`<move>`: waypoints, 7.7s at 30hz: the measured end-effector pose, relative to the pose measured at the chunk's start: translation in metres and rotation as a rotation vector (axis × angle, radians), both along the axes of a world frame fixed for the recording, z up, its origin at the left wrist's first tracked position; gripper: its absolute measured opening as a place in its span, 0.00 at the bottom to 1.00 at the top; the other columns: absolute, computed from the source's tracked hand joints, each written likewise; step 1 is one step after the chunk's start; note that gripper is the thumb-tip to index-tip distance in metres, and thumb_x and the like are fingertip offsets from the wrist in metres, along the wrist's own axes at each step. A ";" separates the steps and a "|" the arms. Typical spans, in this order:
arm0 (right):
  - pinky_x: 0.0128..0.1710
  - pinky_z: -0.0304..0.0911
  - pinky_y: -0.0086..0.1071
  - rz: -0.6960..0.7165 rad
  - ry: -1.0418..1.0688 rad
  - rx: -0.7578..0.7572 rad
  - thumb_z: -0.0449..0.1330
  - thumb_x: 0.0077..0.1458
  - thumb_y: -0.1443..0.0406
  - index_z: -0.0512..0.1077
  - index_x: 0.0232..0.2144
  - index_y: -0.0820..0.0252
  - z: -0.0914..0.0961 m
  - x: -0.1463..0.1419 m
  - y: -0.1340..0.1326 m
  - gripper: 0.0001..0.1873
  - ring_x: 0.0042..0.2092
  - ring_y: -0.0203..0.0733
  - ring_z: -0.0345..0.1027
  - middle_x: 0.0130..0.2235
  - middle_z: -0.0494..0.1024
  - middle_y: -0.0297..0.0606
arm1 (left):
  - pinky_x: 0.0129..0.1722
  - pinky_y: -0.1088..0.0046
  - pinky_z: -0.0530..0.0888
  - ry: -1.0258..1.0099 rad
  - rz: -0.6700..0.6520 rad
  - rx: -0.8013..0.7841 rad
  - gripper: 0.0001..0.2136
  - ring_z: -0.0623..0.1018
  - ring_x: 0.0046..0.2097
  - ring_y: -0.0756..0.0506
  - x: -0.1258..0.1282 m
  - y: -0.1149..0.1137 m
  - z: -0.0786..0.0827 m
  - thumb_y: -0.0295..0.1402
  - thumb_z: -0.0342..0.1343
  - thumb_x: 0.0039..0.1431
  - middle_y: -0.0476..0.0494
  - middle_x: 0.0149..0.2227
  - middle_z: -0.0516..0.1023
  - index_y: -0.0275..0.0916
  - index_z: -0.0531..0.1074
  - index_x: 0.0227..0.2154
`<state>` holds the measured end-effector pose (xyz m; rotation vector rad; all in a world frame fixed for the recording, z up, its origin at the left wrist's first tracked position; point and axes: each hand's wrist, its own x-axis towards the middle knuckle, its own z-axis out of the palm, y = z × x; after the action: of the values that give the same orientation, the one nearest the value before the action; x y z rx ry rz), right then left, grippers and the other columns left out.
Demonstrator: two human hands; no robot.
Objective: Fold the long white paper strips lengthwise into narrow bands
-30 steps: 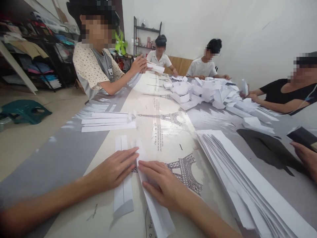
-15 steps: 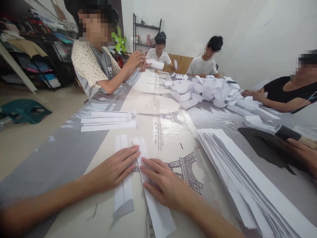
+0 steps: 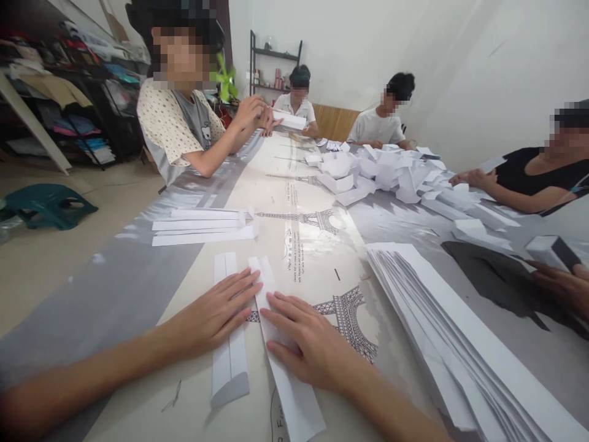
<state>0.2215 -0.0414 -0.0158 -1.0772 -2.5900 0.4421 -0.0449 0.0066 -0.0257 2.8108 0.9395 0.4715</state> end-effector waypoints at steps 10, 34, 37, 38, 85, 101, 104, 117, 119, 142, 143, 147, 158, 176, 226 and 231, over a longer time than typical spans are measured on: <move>0.67 0.60 0.52 -0.013 0.033 -0.029 0.59 0.66 0.63 0.58 0.69 0.50 0.003 -0.001 0.000 0.32 0.69 0.51 0.56 0.70 0.61 0.39 | 0.69 0.55 0.59 0.041 -0.012 -0.004 0.26 0.54 0.73 0.38 0.001 0.001 0.001 0.44 0.42 0.76 0.38 0.73 0.53 0.40 0.51 0.71; 0.68 0.58 0.53 -0.013 -0.011 -0.121 0.57 0.68 0.61 0.59 0.69 0.52 0.009 0.000 0.002 0.30 0.71 0.50 0.52 0.71 0.56 0.37 | 0.67 0.53 0.65 -0.008 0.006 0.077 0.22 0.56 0.72 0.35 0.006 -0.003 0.003 0.38 0.43 0.75 0.30 0.69 0.60 0.32 0.61 0.65; 0.68 0.57 0.52 -0.008 -0.007 -0.112 0.57 0.68 0.61 0.59 0.69 0.52 0.009 0.000 0.002 0.29 0.71 0.49 0.52 0.71 0.56 0.37 | 0.67 0.53 0.65 0.025 0.019 0.086 0.22 0.59 0.71 0.35 0.007 -0.004 0.004 0.38 0.43 0.75 0.29 0.68 0.62 0.30 0.61 0.64; 0.68 0.57 0.52 -0.007 -0.004 -0.112 0.57 0.68 0.62 0.59 0.69 0.53 0.009 0.000 0.001 0.29 0.71 0.50 0.52 0.71 0.56 0.38 | 0.66 0.54 0.65 0.025 0.022 0.088 0.22 0.60 0.70 0.35 0.007 -0.004 0.005 0.38 0.43 0.75 0.29 0.68 0.62 0.30 0.61 0.64; 0.68 0.57 0.53 0.067 0.061 0.085 0.55 0.69 0.61 0.62 0.66 0.60 0.009 -0.012 -0.011 0.25 0.73 0.50 0.46 0.68 0.63 0.46 | 0.65 0.53 0.64 0.079 0.016 0.107 0.25 0.67 0.66 0.34 0.005 0.022 0.011 0.49 0.42 0.74 0.30 0.63 0.70 0.33 0.70 0.57; 0.63 0.65 0.45 0.327 -0.015 0.222 0.54 0.66 0.74 0.66 0.63 0.58 0.008 -0.004 -0.011 0.24 0.66 0.46 0.62 0.64 0.72 0.40 | 0.66 0.53 0.61 0.072 0.059 0.077 0.27 0.65 0.67 0.34 0.006 0.021 0.006 0.57 0.46 0.69 0.34 0.63 0.70 0.37 0.68 0.55; 0.64 0.63 0.48 0.342 -0.061 0.235 0.53 0.66 0.75 0.66 0.63 0.56 0.007 -0.005 -0.013 0.25 0.66 0.48 0.61 0.64 0.71 0.37 | 0.66 0.52 0.60 0.087 0.070 0.086 0.28 0.65 0.67 0.34 0.007 0.020 0.005 0.56 0.46 0.69 0.33 0.64 0.69 0.36 0.68 0.55; 0.64 0.62 0.48 0.341 0.022 0.258 0.56 0.67 0.73 0.73 0.56 0.54 0.001 -0.005 -0.014 0.19 0.65 0.47 0.64 0.55 0.80 0.35 | 0.67 0.51 0.59 0.063 0.081 0.084 0.29 0.66 0.67 0.34 0.008 0.019 0.003 0.58 0.44 0.69 0.33 0.63 0.70 0.36 0.68 0.55; 0.64 0.62 0.49 0.343 0.029 0.265 0.56 0.67 0.73 0.74 0.55 0.54 0.001 -0.005 -0.014 0.18 0.65 0.47 0.64 0.55 0.80 0.35 | 0.67 0.52 0.59 0.063 0.079 0.085 0.29 0.65 0.67 0.34 0.007 0.020 0.003 0.58 0.45 0.69 0.33 0.63 0.70 0.36 0.68 0.55; 0.67 0.59 0.52 0.357 0.001 0.297 0.55 0.65 0.77 0.73 0.54 0.59 0.008 -0.005 -0.021 0.19 0.68 0.49 0.59 0.57 0.79 0.38 | 0.66 0.53 0.61 0.023 0.065 0.074 0.28 0.66 0.67 0.34 0.007 0.020 0.003 0.58 0.45 0.69 0.33 0.62 0.71 0.37 0.68 0.54; 0.67 0.59 0.52 0.392 -0.030 0.309 0.54 0.66 0.77 0.72 0.55 0.61 0.013 -0.006 -0.022 0.19 0.68 0.49 0.59 0.57 0.78 0.40 | 0.66 0.53 0.61 0.020 0.063 0.076 0.28 0.66 0.67 0.34 0.007 0.020 0.003 0.58 0.45 0.69 0.33 0.62 0.71 0.37 0.68 0.53; 0.63 0.66 0.46 0.512 -0.108 0.376 0.52 0.67 0.74 0.73 0.56 0.65 0.032 -0.011 -0.026 0.18 0.63 0.48 0.66 0.59 0.77 0.45 | 0.67 0.53 0.61 0.029 0.063 0.092 0.28 0.65 0.67 0.34 0.007 0.021 0.001 0.57 0.46 0.69 0.33 0.62 0.70 0.37 0.68 0.54; 0.61 0.68 0.37 0.541 -0.077 0.427 0.51 0.68 0.71 0.76 0.52 0.66 0.024 -0.011 -0.027 0.17 0.59 0.45 0.73 0.54 0.81 0.45 | 0.67 0.54 0.61 0.053 0.066 0.067 0.28 0.64 0.68 0.33 0.008 0.020 0.003 0.56 0.49 0.68 0.31 0.63 0.69 0.34 0.68 0.54; 0.57 0.73 0.36 0.515 0.072 0.465 0.51 0.69 0.73 0.78 0.46 0.69 0.016 -0.011 -0.026 0.16 0.54 0.42 0.76 0.50 0.83 0.43 | 0.67 0.55 0.62 0.041 0.058 0.079 0.28 0.65 0.67 0.33 0.007 0.020 0.002 0.56 0.48 0.69 0.31 0.62 0.70 0.34 0.68 0.54; 0.57 0.67 0.37 0.463 0.040 0.302 0.52 0.71 0.70 0.77 0.44 0.63 0.023 -0.006 -0.051 0.13 0.56 0.43 0.73 0.42 0.83 0.41 | 0.67 0.55 0.61 0.050 0.058 0.032 0.27 0.63 0.68 0.34 0.008 0.021 0.004 0.57 0.47 0.69 0.34 0.64 0.68 0.38 0.66 0.55; 0.57 0.67 0.38 0.448 0.027 0.278 0.52 0.71 0.71 0.77 0.45 0.62 0.022 -0.005 -0.054 0.13 0.57 0.43 0.73 0.43 0.83 0.41 | 0.67 0.55 0.61 0.048 0.059 0.035 0.29 0.64 0.68 0.34 0.007 0.022 0.005 0.58 0.46 0.69 0.33 0.64 0.68 0.37 0.67 0.55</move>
<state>0.2161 -0.0950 0.0059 -0.3954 -2.7567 0.1789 -0.0375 0.0283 -0.0208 2.8442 1.0356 0.4341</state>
